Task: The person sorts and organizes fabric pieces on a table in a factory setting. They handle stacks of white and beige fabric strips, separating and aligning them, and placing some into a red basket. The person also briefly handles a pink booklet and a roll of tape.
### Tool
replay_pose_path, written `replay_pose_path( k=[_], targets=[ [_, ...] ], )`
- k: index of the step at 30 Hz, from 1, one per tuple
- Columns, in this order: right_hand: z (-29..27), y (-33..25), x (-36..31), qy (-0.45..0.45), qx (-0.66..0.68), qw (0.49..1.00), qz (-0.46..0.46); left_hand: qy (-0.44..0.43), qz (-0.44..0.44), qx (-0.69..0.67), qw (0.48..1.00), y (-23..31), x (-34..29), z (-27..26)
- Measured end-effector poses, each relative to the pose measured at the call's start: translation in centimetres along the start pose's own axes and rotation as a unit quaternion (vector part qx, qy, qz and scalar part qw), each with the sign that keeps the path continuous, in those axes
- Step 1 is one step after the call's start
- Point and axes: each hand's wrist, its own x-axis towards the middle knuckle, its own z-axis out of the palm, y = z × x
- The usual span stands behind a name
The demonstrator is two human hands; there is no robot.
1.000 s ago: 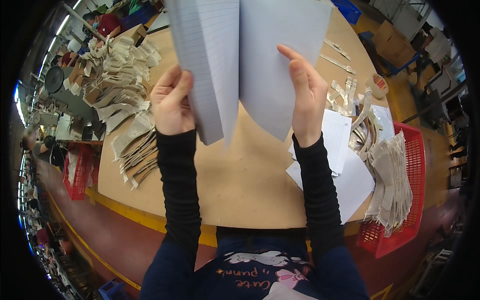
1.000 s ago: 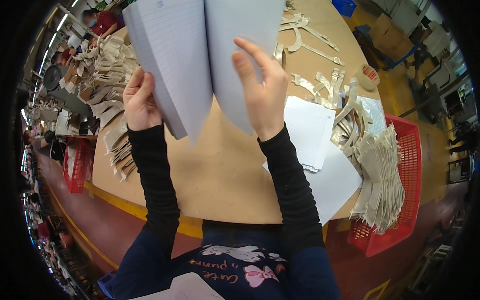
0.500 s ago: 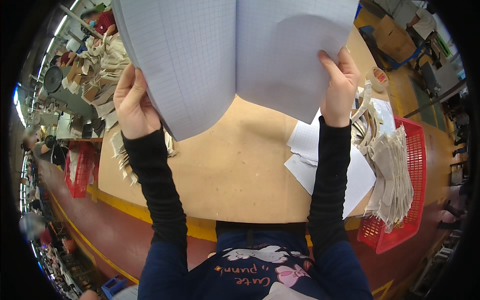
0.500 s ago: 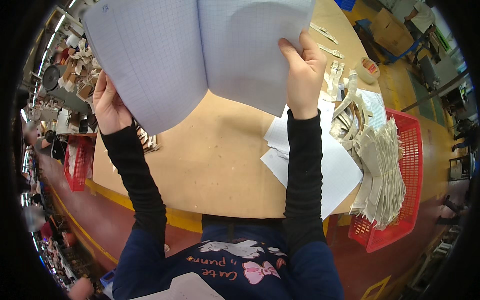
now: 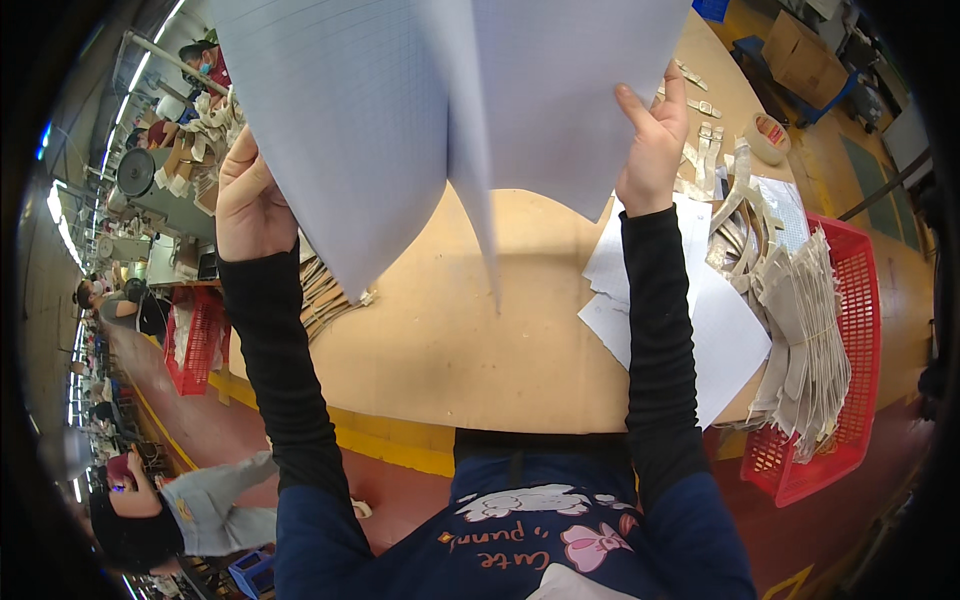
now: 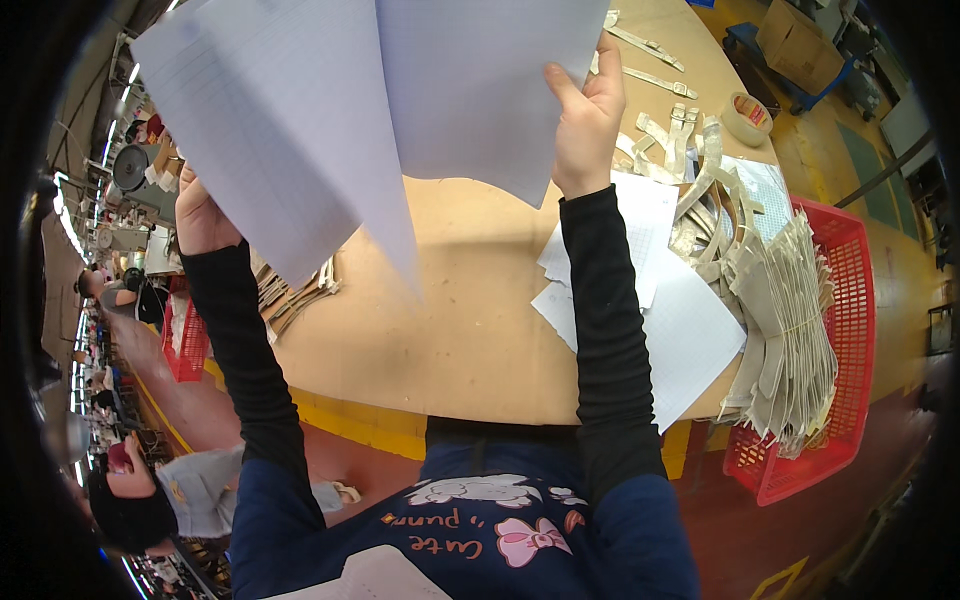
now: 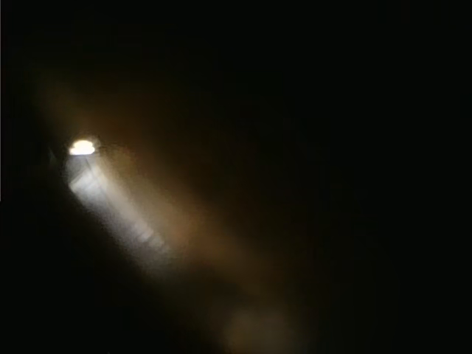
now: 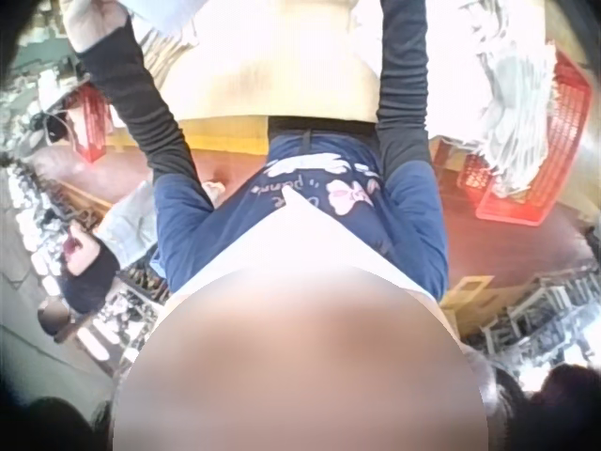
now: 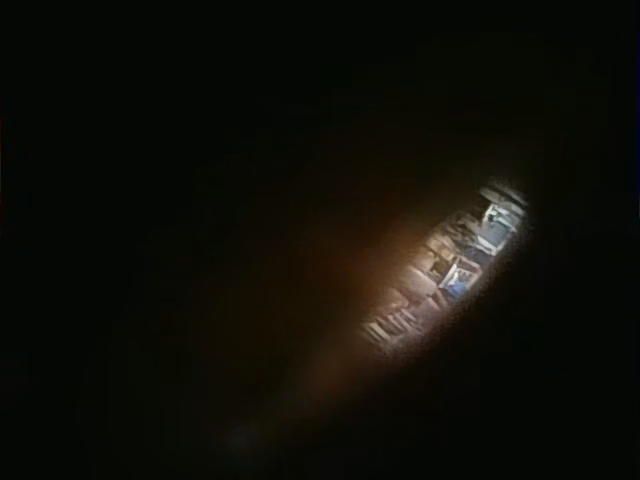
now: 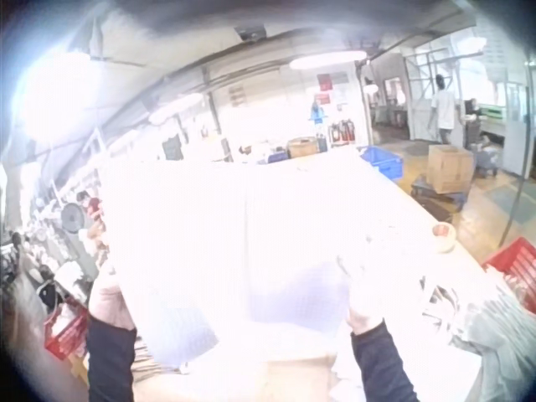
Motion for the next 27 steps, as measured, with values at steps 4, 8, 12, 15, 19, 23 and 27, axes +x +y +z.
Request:
replay_pose_path(
  k=[4,8,12,15,19,23,27],
  targets=[
    [0.1,0.1,-0.3,-0.010,0.033,0.999,0.005,0.056,-0.025,0.012,0.998,0.7,0.4,1.1],
    [-0.1,0.2,0.0,-0.040,0.016,0.999,-0.026,0.074,-0.037,0.002,0.997,1.5,0.7,1.6],
    [-0.3,0.0,0.0,-0.054,0.034,0.997,-0.042,-0.002,-0.034,0.001,0.999,2.1,0.6,1.1],
    [-0.1,-0.5,-0.3,-0.034,0.029,0.998,-0.042,0.013,-0.024,0.005,1.000,2.3,0.4,0.8],
    [0.2,-1.0,-0.4,-0.014,0.029,0.998,-0.048,-0.033,-0.027,-0.013,0.999,2.4,0.7,0.8],
    [0.1,-1.2,-0.4,-0.033,0.034,0.998,-0.046,-0.050,-0.045,-0.009,0.998,2.6,0.7,1.7],
    [-0.2,-1.2,-0.8,-0.031,0.034,0.998,-0.038,-0.018,-0.069,-0.018,0.997,2.7,0.4,2.5]
  ],
)
